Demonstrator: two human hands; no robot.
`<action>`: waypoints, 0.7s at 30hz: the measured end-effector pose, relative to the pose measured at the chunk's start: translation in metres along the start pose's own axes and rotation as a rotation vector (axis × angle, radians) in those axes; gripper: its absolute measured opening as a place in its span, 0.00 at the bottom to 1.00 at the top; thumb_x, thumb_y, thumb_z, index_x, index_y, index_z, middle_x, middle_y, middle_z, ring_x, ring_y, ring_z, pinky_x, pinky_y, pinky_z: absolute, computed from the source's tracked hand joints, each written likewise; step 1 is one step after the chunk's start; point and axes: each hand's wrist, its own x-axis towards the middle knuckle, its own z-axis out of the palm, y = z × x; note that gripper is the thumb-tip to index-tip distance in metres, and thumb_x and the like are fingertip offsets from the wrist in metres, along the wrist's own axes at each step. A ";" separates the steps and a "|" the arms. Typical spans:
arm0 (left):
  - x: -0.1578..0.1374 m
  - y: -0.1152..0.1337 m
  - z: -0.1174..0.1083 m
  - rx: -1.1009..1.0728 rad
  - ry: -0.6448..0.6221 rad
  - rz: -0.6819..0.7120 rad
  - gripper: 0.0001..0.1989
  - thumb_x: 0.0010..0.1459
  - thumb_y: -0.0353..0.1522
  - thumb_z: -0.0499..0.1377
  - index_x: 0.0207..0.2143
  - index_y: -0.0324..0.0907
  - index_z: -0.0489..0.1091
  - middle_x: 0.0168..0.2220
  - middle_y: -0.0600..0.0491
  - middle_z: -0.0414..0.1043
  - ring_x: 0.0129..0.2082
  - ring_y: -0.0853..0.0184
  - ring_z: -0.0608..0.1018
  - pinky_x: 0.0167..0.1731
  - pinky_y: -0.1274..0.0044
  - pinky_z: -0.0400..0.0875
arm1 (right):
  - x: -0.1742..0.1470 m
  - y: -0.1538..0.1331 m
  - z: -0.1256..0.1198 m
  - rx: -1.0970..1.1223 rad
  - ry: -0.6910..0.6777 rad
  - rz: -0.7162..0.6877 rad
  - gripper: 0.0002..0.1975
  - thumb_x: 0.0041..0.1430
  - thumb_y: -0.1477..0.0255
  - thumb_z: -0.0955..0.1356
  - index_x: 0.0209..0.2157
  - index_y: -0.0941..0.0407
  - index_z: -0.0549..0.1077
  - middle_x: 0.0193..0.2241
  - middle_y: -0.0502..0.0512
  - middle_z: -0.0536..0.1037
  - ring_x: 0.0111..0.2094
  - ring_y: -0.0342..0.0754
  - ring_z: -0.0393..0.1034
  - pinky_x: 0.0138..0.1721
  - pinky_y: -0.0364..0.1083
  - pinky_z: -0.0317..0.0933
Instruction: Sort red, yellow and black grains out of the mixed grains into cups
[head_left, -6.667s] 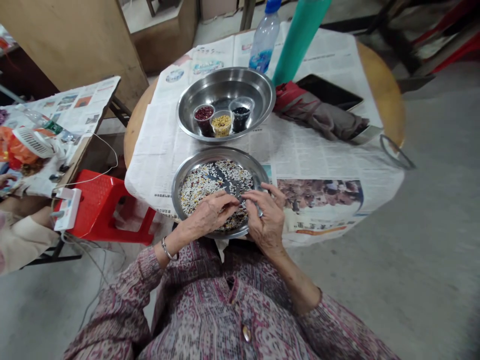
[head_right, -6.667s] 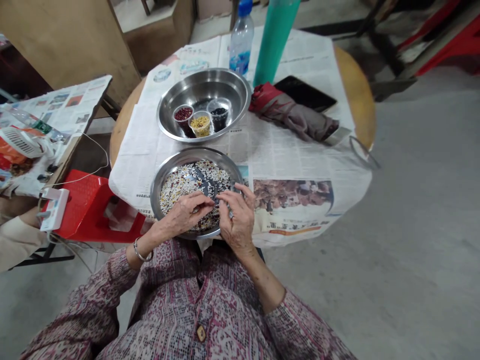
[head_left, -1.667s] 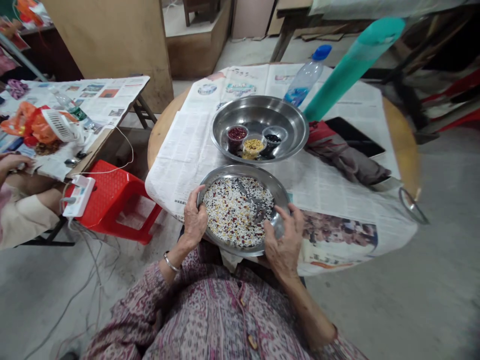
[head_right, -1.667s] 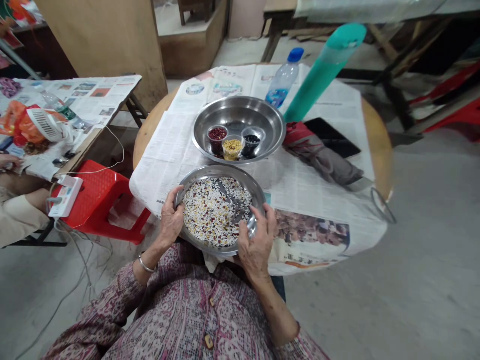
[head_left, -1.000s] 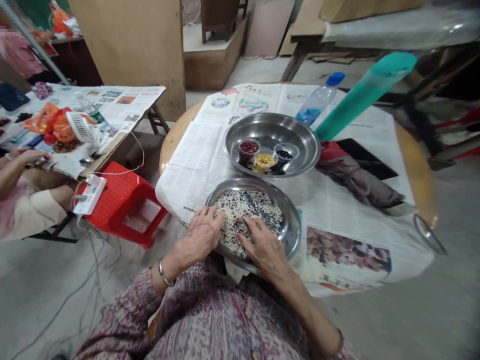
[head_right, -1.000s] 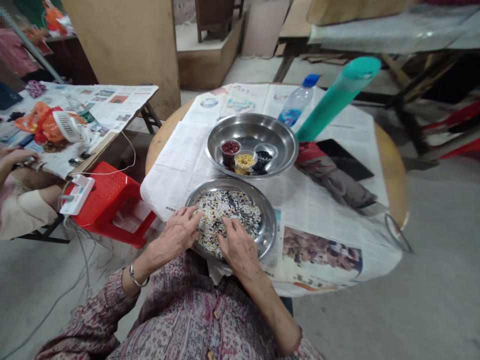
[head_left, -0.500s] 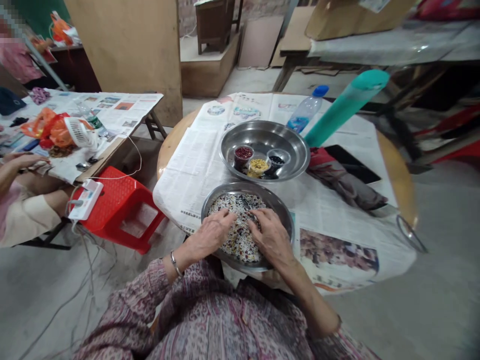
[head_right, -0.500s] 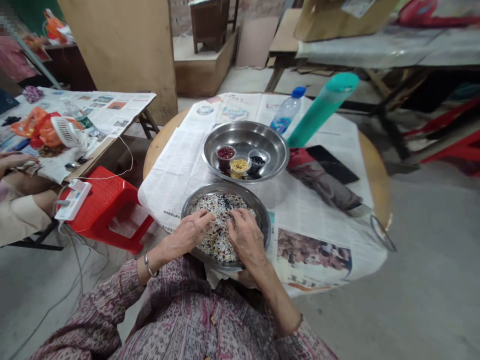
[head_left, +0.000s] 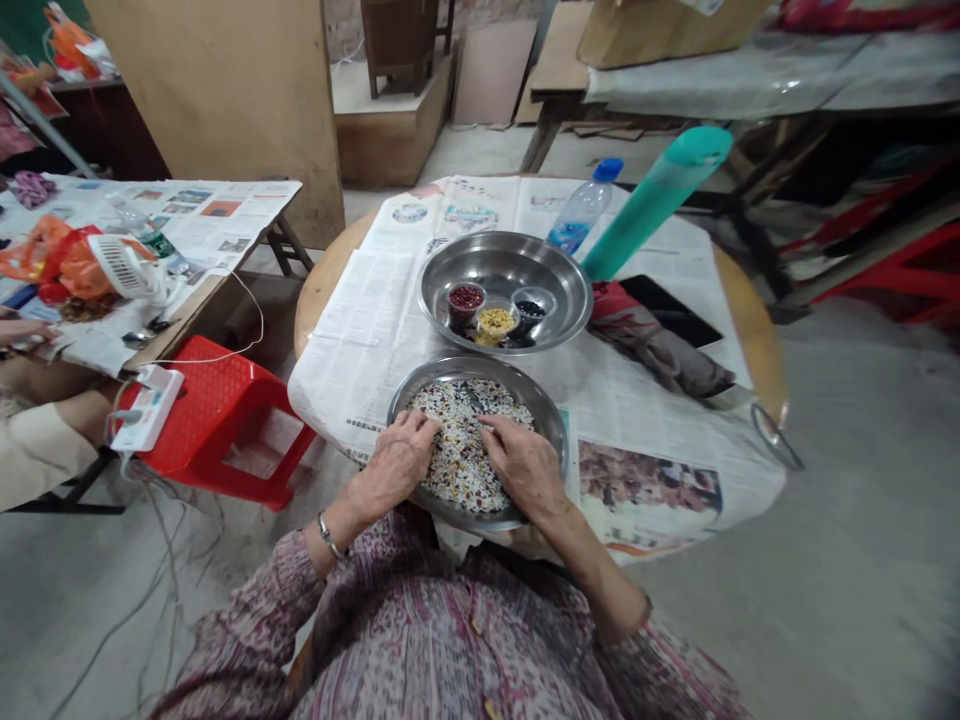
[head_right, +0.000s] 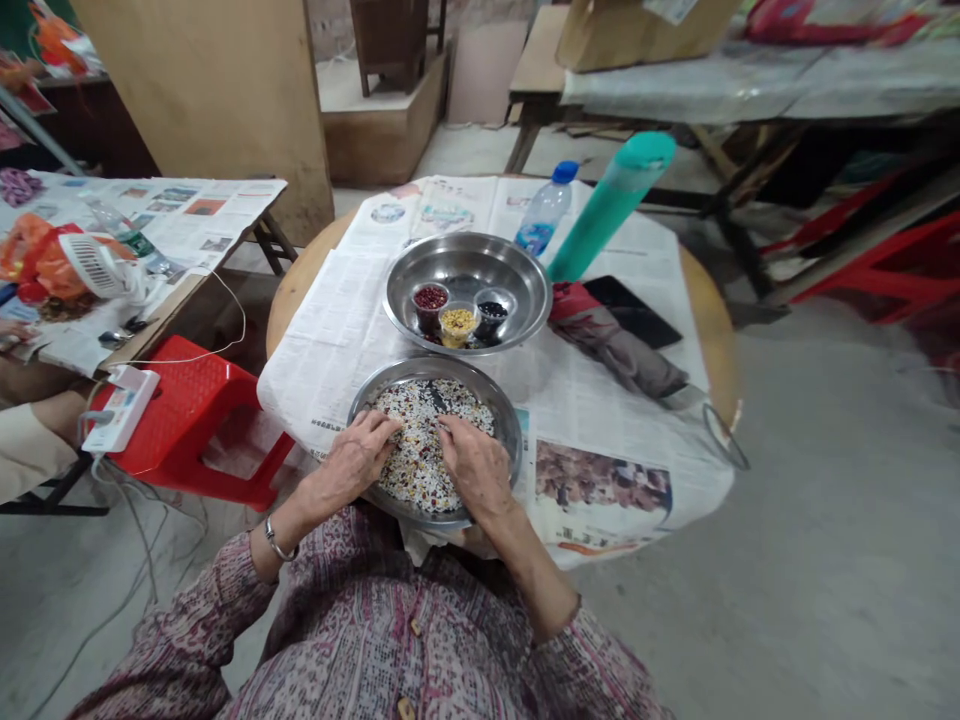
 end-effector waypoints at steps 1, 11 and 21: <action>0.000 0.001 0.002 0.024 0.000 -0.009 0.14 0.64 0.22 0.52 0.49 0.41 0.68 0.45 0.47 0.71 0.48 0.58 0.71 0.49 0.65 0.73 | -0.001 -0.001 0.001 0.004 -0.013 -0.010 0.15 0.67 0.69 0.61 0.47 0.55 0.77 0.43 0.60 0.82 0.42 0.53 0.78 0.47 0.52 0.70; -0.002 -0.001 0.012 -0.020 0.058 0.004 0.14 0.64 0.22 0.50 0.46 0.41 0.71 0.44 0.47 0.72 0.47 0.59 0.73 0.50 0.66 0.74 | 0.001 -0.019 0.001 0.031 -0.208 -0.120 0.11 0.66 0.73 0.62 0.44 0.54 0.75 0.40 0.57 0.80 0.41 0.51 0.75 0.44 0.49 0.68; -0.009 -0.015 0.010 -0.240 0.432 0.055 0.13 0.65 0.23 0.50 0.42 0.42 0.72 0.45 0.46 0.71 0.49 0.61 0.73 0.54 0.64 0.70 | 0.010 -0.044 -0.002 -0.037 -0.322 -0.327 0.12 0.64 0.72 0.65 0.48 0.53 0.74 0.43 0.58 0.74 0.46 0.53 0.69 0.47 0.51 0.69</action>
